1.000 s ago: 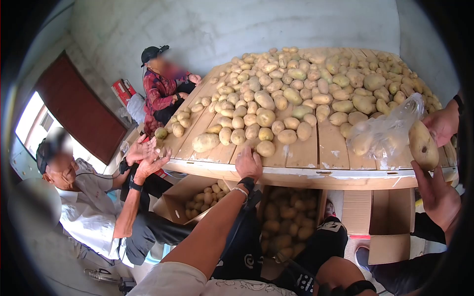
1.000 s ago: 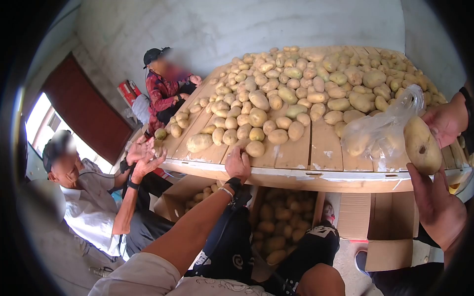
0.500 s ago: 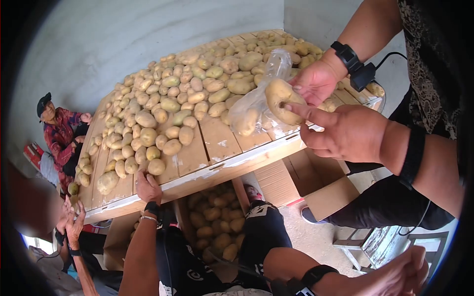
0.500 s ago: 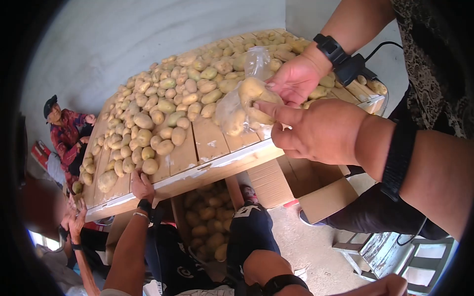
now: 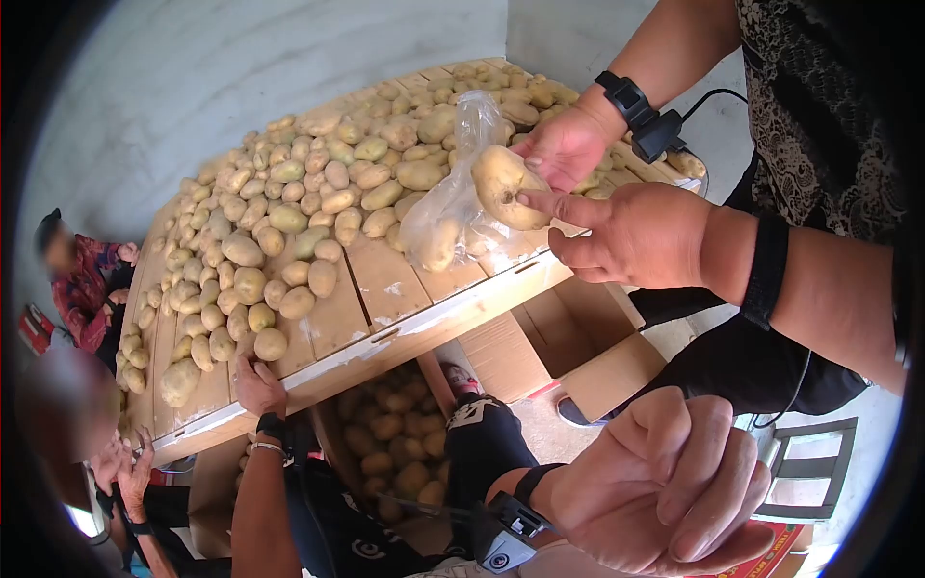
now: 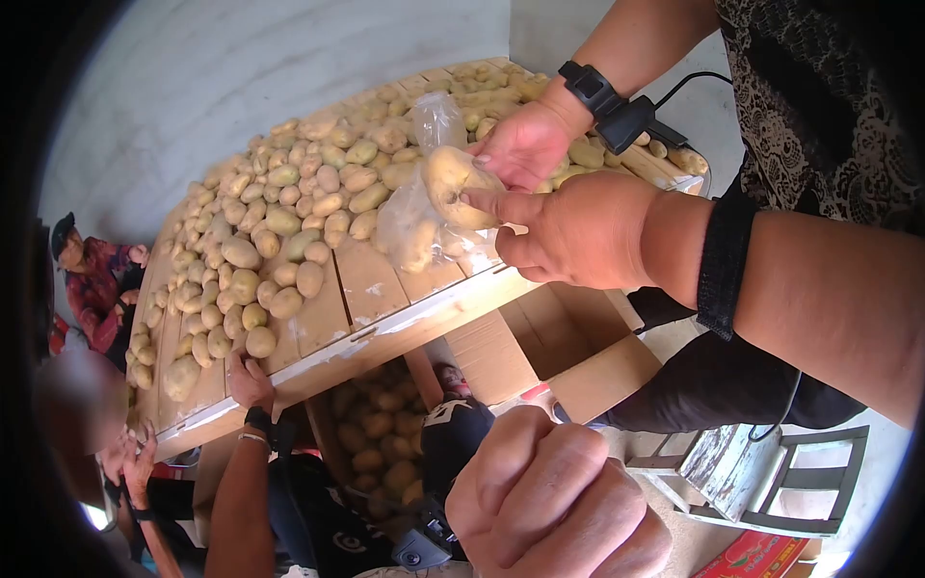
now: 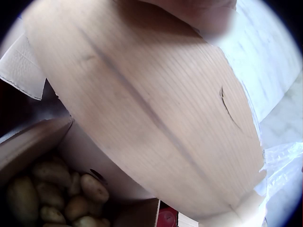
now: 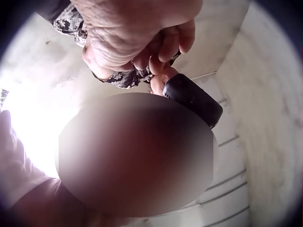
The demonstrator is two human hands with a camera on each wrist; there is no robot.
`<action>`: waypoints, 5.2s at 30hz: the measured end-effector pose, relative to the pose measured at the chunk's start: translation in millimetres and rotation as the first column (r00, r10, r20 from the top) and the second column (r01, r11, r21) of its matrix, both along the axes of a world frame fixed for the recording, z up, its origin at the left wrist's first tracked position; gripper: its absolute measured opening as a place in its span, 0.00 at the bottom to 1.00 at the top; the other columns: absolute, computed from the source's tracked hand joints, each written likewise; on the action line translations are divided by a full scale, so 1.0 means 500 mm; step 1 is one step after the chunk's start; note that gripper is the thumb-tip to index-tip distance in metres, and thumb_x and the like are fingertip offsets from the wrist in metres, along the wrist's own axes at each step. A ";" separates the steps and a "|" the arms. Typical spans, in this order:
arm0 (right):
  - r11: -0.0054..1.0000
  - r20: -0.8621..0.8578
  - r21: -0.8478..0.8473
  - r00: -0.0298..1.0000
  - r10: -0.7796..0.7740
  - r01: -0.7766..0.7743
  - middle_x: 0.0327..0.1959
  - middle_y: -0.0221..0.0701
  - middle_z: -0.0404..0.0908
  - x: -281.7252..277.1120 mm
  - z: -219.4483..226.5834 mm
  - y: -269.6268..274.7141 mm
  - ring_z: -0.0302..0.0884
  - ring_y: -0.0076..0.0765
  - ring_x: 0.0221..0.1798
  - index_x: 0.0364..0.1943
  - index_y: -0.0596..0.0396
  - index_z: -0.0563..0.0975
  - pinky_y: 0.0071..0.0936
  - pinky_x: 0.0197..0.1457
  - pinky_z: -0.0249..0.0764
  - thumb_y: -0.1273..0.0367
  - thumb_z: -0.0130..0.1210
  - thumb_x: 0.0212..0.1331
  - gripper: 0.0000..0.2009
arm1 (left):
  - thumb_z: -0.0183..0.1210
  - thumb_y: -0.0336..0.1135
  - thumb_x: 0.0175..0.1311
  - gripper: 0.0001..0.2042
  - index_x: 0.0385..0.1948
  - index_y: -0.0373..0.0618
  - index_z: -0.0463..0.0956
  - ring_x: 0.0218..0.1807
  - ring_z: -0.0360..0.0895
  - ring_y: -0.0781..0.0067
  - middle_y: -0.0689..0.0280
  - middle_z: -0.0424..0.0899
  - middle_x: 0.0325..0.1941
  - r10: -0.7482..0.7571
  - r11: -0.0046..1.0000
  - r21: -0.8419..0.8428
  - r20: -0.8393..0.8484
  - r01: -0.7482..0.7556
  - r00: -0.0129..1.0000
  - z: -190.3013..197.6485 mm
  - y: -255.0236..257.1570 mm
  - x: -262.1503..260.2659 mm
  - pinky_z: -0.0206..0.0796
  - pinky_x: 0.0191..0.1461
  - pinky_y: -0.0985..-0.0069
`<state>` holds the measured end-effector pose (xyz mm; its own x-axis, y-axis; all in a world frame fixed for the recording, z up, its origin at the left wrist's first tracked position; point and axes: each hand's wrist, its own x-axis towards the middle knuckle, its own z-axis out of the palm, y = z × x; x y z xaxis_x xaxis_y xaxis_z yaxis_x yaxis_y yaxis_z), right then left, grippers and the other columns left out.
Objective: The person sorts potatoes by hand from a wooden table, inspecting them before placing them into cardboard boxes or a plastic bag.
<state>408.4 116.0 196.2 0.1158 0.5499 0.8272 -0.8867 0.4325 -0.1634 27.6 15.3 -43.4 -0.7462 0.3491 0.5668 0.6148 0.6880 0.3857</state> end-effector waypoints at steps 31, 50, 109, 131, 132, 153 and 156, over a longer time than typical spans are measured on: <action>0.945 0.492 0.156 0.807 -0.326 0.286 0.21 0.31 0.76 -0.215 -0.074 0.070 0.73 0.34 0.27 0.21 0.56 0.72 0.43 0.54 0.64 0.66 0.48 0.57 0.11 | 0.43 0.38 0.54 0.13 0.30 0.44 0.75 0.36 0.73 0.47 0.54 0.76 0.35 0.046 0.995 -0.091 -0.040 -0.050 0.998 0.005 0.005 0.014 0.63 0.40 0.55; 0.959 0.430 0.227 0.866 -0.256 0.170 0.24 0.35 0.76 -0.217 -0.055 0.035 0.70 0.39 0.26 0.20 0.58 0.73 0.34 0.39 0.70 0.61 0.53 0.56 0.14 | 0.42 0.38 0.53 0.13 0.28 0.41 0.74 0.36 0.72 0.45 0.53 0.76 0.34 0.021 0.999 -0.050 0.000 -0.021 1.000 0.008 0.006 0.005 0.63 0.41 0.54; 0.951 0.947 0.255 0.151 -0.282 0.174 0.44 0.45 0.74 -0.464 -0.373 0.143 0.72 0.55 0.47 0.41 0.57 0.74 0.41 0.52 0.68 0.73 0.57 0.46 0.15 | 0.67 0.43 0.41 0.29 0.46 0.43 0.66 0.43 0.76 0.55 0.55 0.79 0.38 -0.179 0.939 0.340 0.355 0.052 0.918 0.052 -0.003 0.016 0.63 0.51 0.62; 0.954 0.867 0.246 -0.401 -0.296 -0.173 0.39 0.56 0.76 -0.888 -0.317 0.189 0.74 0.50 0.45 0.39 0.76 0.73 0.40 0.51 0.66 0.34 0.51 0.42 0.46 | 0.53 0.57 0.58 0.18 0.33 0.52 0.70 0.24 0.69 0.80 0.73 0.72 0.24 -0.878 0.341 0.729 0.473 -0.594 0.076 0.092 -0.049 -0.027 0.62 0.29 0.82; 0.964 0.776 0.193 -0.573 -0.263 -0.182 0.47 0.46 0.75 -0.893 -0.306 0.197 0.70 0.39 0.50 0.47 0.68 0.73 0.33 0.55 0.63 0.39 0.54 0.45 0.41 | 0.53 0.57 0.58 0.18 0.33 0.52 0.70 0.24 0.69 0.80 0.73 0.72 0.24 -0.874 0.345 0.722 0.481 -0.600 0.076 0.092 -0.051 -0.022 0.62 0.29 0.82; 0.949 0.956 0.223 -0.138 -0.257 -0.223 0.50 0.43 0.74 -0.868 -0.358 0.240 0.68 0.40 0.55 0.52 0.67 0.69 0.29 0.59 0.59 0.44 0.49 0.52 0.37 | 0.58 0.40 0.56 0.24 0.53 0.52 0.59 0.44 0.69 0.79 0.68 0.67 0.47 -0.846 0.445 0.779 0.527 -0.442 0.077 0.053 -0.001 -0.026 0.69 0.39 0.79; 0.964 0.935 0.179 -0.270 -0.229 -0.199 0.48 0.41 0.75 -0.893 -0.364 0.268 0.70 0.37 0.52 0.50 0.68 0.70 0.30 0.56 0.63 0.46 0.55 0.49 0.36 | 0.58 0.40 0.56 0.24 0.53 0.53 0.59 0.45 0.68 0.79 0.69 0.67 0.48 -0.852 0.438 0.777 0.519 -0.452 0.067 0.056 0.003 -0.022 0.69 0.41 0.79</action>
<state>-38.1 250.0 14.2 -0.9199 0.3895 -0.0462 0.3073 0.6424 -0.7020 16.4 16.8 -15.2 -0.7120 0.6263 -0.3176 -0.6127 -0.3331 0.7167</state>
